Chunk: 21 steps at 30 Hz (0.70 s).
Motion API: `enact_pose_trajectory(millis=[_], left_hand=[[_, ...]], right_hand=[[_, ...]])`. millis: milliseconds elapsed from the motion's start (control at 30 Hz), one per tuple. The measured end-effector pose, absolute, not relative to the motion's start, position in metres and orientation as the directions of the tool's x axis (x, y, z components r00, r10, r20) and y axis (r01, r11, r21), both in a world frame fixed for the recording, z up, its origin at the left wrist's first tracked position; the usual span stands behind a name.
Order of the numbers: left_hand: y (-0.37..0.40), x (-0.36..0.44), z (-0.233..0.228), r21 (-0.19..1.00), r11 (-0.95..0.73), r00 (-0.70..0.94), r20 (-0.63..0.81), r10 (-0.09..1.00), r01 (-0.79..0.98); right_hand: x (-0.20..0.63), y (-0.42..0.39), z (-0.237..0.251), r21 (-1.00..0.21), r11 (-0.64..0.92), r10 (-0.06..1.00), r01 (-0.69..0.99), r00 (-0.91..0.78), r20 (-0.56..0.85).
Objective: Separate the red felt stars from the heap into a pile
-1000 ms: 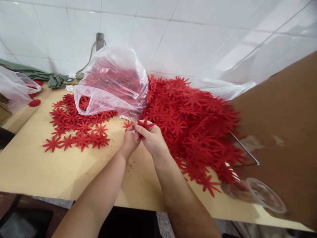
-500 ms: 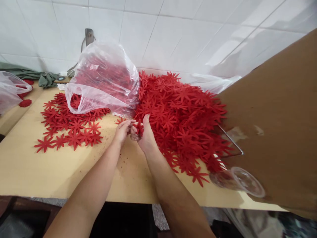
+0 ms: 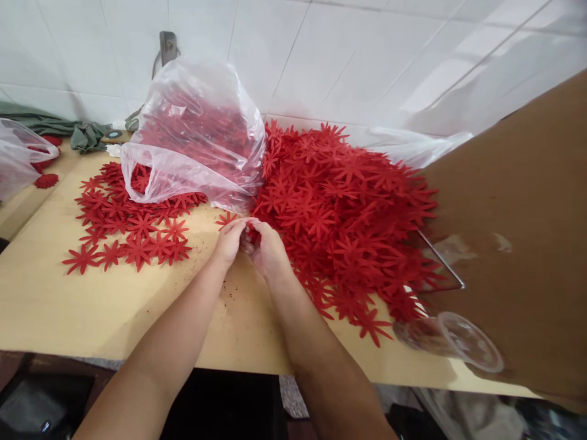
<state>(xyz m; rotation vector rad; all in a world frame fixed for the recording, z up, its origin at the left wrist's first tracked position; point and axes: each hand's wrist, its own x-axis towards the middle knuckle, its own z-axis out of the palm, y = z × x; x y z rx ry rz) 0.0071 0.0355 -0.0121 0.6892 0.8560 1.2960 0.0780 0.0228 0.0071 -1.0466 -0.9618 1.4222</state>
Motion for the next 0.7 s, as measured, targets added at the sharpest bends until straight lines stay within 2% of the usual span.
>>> enact_pose_trajectory(millis=[133,367,533,700], left_hand=[[0.034,0.003,-0.012,0.793,0.253,0.138,-0.212,0.967,-0.554],[0.032,0.001,-0.004,0.599,0.307,0.216,-0.221,0.951,-0.739],[0.030,0.001,-0.001,0.538,0.343,0.253,-0.235,0.938,-0.770],[0.031,-0.003,-0.004,0.499,0.390,0.313,-0.235,0.920,-0.773]], right_hand=[[0.071,0.021,-0.002,-0.942,-0.111,0.994,-0.318,-0.027,-0.108],[0.066,0.016,-0.004,-0.998,0.053,0.996,-0.028,-0.068,0.055],[0.064,0.012,-0.003,-0.974,0.201,0.979,0.102,-0.056,0.197],[0.068,0.010,-0.008,-0.983,0.161,0.987,0.089,-0.030,0.159]])
